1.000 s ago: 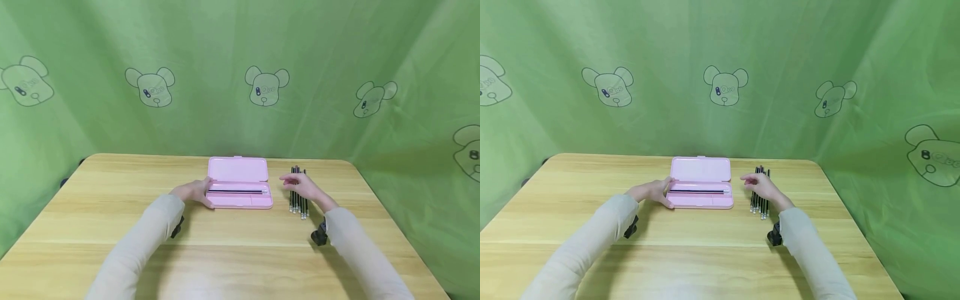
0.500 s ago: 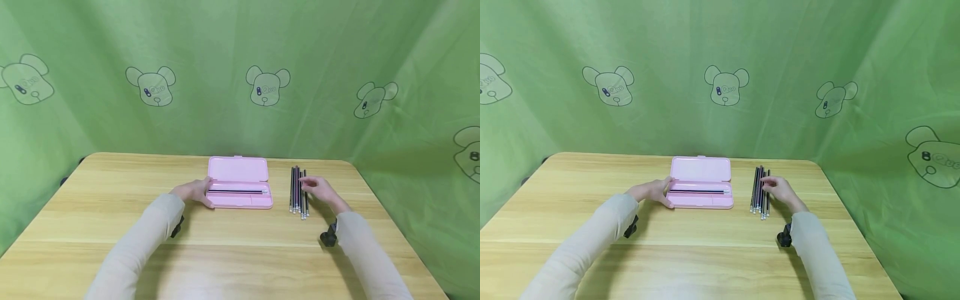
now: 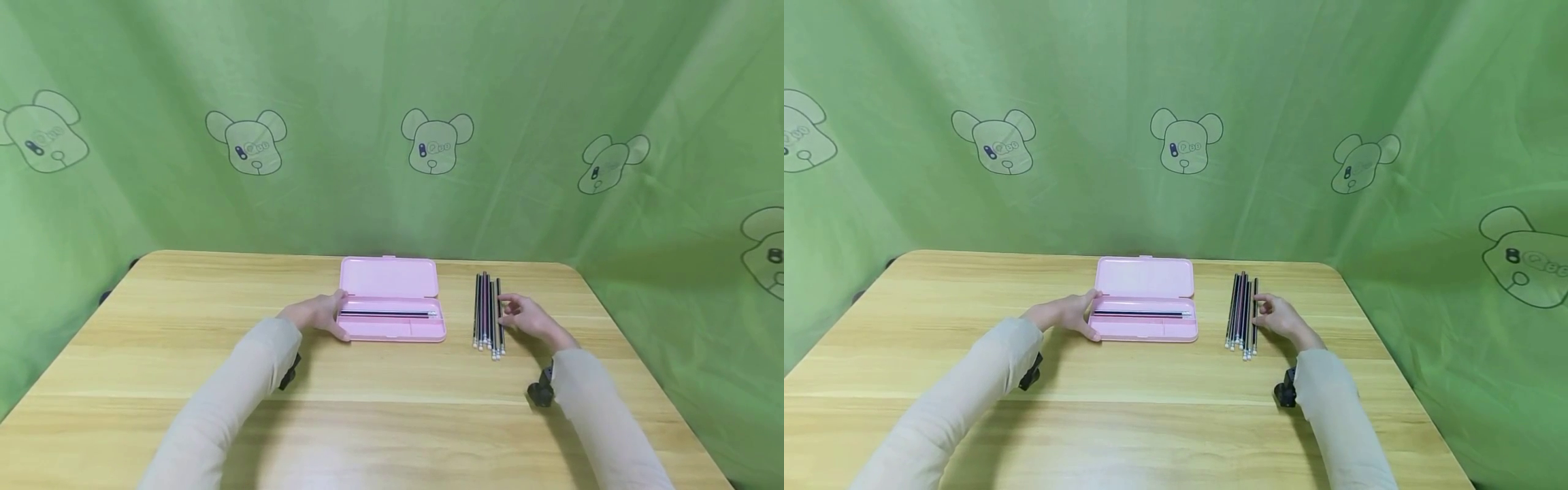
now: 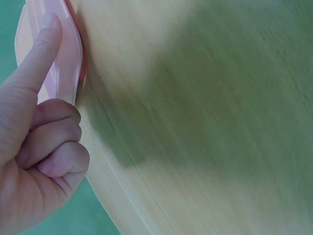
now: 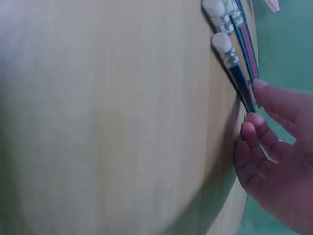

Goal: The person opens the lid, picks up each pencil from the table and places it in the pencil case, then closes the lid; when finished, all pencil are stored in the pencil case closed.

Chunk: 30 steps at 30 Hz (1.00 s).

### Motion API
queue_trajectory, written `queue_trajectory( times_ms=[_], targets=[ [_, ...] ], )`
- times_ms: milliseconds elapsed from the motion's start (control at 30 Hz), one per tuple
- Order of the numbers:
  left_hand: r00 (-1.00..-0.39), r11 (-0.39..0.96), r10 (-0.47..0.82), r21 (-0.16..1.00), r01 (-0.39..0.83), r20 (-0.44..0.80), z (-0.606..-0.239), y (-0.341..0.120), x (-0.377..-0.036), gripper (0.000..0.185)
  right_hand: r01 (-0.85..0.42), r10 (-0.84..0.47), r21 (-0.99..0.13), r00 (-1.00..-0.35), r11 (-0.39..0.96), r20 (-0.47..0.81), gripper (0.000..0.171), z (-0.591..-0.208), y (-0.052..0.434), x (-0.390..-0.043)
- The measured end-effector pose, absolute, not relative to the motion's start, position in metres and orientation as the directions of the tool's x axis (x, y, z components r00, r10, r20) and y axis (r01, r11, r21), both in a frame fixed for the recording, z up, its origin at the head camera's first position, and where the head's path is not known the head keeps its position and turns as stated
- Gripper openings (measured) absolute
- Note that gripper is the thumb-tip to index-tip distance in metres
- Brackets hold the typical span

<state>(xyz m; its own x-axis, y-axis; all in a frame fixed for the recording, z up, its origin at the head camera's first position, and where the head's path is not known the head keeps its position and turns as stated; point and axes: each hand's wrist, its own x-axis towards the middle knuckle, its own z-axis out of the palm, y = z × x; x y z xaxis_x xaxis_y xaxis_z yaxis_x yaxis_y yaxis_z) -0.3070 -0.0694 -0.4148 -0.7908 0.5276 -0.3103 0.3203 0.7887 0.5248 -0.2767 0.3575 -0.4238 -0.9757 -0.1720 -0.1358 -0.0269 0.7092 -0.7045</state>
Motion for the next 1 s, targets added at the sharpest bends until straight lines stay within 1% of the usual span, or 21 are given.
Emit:
queue_trajectory(
  times_ms=[133, 267, 633, 833, 1000],
  targets=[
    [-0.791, 0.784, 0.532, 0.527, 0.327, -0.301, -0.4153, -0.0695, -0.3074, 0.095, -0.041, -0.191, -0.724, -0.973, 0.688, -0.126, 0.065, -0.4269, 0.3584, -0.2791],
    [-0.791, 0.781, 0.535, 0.531, 0.329, -0.297, -0.4156, -0.0697, -0.3083, 0.096, -0.015, -0.174, -0.733, -0.975, 0.680, -0.141, 0.069, -0.4267, 0.3586, -0.2795],
    [-0.793, 0.776, 0.530, 0.549, 0.310, -0.302, -0.4159, -0.0713, -0.3060, 0.095, 0.003, -0.117, -0.612, -0.981, 0.791, -0.157, 0.065, -0.4260, 0.3536, -0.2819],
    [-0.793, 0.774, 0.532, 0.549, 0.315, -0.295, -0.4167, -0.0710, -0.3062, 0.094, 0.051, -0.075, -0.589, -0.979, 0.807, -0.188, 0.064, -0.4253, 0.3544, -0.2809],
    [-0.794, 0.780, 0.531, 0.538, 0.321, -0.296, -0.4175, -0.0714, -0.3077, 0.095, 0.068, -0.059, -0.584, -0.979, 0.809, -0.195, 0.063, -0.4250, 0.3550, -0.2812]
  ],
)
